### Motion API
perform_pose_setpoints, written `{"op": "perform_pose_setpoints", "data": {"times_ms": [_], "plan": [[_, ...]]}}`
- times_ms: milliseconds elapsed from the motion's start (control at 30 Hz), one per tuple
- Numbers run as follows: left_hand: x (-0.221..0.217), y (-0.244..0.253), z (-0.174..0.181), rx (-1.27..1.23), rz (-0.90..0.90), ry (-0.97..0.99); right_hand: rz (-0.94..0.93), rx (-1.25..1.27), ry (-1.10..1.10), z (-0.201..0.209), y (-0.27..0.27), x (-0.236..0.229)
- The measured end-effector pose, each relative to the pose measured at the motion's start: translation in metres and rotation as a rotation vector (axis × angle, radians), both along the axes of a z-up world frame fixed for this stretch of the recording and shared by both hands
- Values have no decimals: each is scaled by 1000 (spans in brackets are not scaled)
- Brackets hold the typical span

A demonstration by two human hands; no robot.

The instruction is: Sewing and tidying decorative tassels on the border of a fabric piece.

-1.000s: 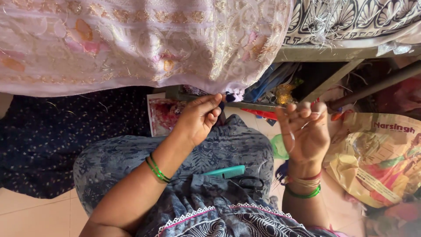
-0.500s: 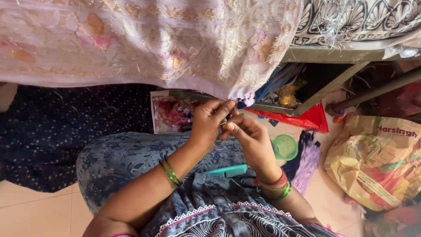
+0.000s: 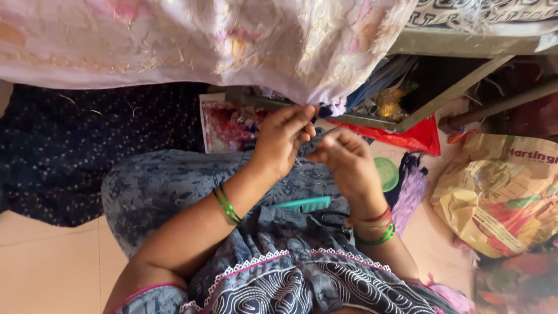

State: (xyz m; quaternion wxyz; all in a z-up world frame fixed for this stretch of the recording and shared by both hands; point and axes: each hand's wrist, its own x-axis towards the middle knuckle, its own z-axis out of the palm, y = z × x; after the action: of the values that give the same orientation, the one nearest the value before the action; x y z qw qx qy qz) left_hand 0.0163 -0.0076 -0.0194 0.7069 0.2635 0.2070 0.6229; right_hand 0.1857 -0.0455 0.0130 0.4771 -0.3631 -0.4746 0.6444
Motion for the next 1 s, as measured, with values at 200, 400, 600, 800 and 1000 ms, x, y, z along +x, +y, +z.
{"op": "perform_pose_setpoints", "data": {"times_ms": [200, 400, 600, 800, 1000], "plan": [[-15, 8, 7, -153, -128, -130, 91, 160, 591, 22, -4, 32], [-23, 12, 10, -138, -123, -222, -17, 322, 750, 9, -1, 103], [-21, 7, 14, -65, -96, -44, 35, 360, 919, 27, -3, 94], [-16, -3, 28, -118, -188, 242, -13, 554, -171, 71, -18, 6], [-19, 0, 11, 34, -199, 193, 164, 712, -667, 103, -13, -34]]}}
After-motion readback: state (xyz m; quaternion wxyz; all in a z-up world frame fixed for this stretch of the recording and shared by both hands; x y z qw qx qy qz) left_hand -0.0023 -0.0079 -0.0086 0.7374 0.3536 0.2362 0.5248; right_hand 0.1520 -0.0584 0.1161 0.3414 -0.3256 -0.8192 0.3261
